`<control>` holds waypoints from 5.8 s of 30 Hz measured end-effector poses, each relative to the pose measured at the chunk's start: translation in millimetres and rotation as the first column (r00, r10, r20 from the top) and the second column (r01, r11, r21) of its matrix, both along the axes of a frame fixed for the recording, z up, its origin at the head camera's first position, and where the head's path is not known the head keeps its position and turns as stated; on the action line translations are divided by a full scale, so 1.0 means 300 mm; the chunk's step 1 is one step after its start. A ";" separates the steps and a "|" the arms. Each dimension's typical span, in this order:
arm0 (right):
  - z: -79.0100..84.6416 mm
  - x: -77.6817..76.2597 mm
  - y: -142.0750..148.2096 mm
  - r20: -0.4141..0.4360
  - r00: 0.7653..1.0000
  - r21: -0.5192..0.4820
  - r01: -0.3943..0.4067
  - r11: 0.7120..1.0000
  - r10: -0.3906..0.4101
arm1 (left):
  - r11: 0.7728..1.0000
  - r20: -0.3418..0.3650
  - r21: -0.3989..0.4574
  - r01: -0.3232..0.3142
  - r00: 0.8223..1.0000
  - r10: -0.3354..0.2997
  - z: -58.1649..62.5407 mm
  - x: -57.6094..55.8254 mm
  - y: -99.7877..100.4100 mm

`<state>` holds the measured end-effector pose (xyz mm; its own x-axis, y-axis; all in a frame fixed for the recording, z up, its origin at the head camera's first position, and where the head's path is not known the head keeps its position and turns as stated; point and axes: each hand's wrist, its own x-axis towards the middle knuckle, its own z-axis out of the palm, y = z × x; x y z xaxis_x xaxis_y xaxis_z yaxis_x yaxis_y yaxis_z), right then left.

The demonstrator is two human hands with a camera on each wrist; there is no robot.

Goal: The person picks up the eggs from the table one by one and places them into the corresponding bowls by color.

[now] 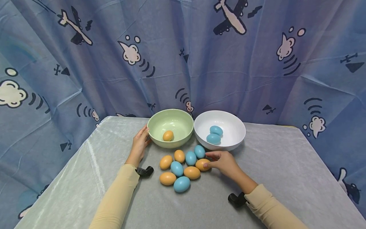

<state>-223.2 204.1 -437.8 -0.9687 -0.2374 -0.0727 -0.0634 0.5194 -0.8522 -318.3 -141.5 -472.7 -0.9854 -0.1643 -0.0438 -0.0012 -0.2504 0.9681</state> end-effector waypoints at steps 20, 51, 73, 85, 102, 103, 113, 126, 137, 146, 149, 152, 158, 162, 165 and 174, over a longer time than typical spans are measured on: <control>-0.012 0.016 -0.008 0.054 0.997 -0.009 -0.055 0.998 0.055 | 0.999 0.021 0.014 0.028 0.999 -0.029 0.007 -0.002 -0.006; 0.186 -0.052 -0.091 -0.048 0.999 0.071 -0.002 0.997 0.005 | 1.000 0.028 -0.003 -0.010 1.000 0.010 0.004 -0.004 -0.001; 0.240 -0.188 -0.239 -0.097 0.995 0.019 0.026 0.999 -0.024 | 1.000 0.034 -0.005 0.004 0.999 -0.004 0.015 0.002 -0.007; 0.250 -0.245 -0.298 -0.093 0.995 -0.014 0.043 0.999 -0.044 | 1.000 0.031 -0.006 -0.003 1.000 0.003 0.017 0.003 -0.002; 0.229 -0.314 -0.355 -0.135 0.990 0.059 0.057 0.997 -0.049 | 1.000 0.036 -0.018 -0.001 0.999 0.002 0.014 0.010 -0.005; 0.228 -0.317 -0.358 -0.140 0.989 0.063 0.056 0.996 -0.046 | 1.000 0.035 -0.017 -0.003 0.999 0.003 0.013 0.011 -0.005; 0.218 -0.350 -0.387 -0.145 0.988 0.087 0.072 0.994 -0.059 | 1.000 0.035 -0.017 -0.001 0.999 0.001 0.013 0.006 -0.005; 0.153 -0.388 -0.406 -0.174 0.984 0.159 0.071 0.985 -0.043 | 0.999 0.036 -0.033 0.008 0.999 -0.007 0.021 0.005 -0.004; 0.148 -0.392 -0.415 -0.163 0.987 0.211 0.047 0.976 -0.012 | 1.000 0.036 -0.026 0.011 0.999 -0.010 0.021 0.004 -0.001; 0.142 -0.394 -0.421 -0.152 0.988 0.246 0.018 0.969 0.020 | 1.000 0.032 -0.027 -0.008 0.999 0.008 0.011 0.008 0.001; 0.142 -0.393 -0.423 -0.146 0.989 0.278 0.002 0.961 0.040 | 1.000 0.027 -0.025 -0.008 1.000 0.009 0.007 0.010 0.000; 0.139 -0.391 -0.426 -0.139 0.989 0.302 -0.014 0.953 0.059 | 1.000 0.022 -0.019 -0.009 1.000 0.009 0.002 0.012 0.000; 0.145 -0.392 -0.427 -0.125 0.990 0.333 -0.013 0.943 0.058 | 1.000 0.014 -0.011 -0.011 1.000 0.012 0.002 0.008 0.000; 0.148 -0.394 -0.424 -0.126 0.991 0.338 -0.008 0.941 0.054 | 1.000 0.018 -0.012 -0.016 1.000 0.016 0.005 0.006 0.000; 0.149 -0.386 -0.417 -0.123 0.992 0.291 -0.004 0.957 0.042 | 1.000 0.019 -0.019 -0.010 1.000 0.011 0.003 0.004 -0.001; 0.180 -0.307 -0.369 -0.086 0.995 0.065 -0.039 0.997 0.044 | 1.000 0.017 -0.011 -0.012 1.000 0.012 0.001 0.006 -0.002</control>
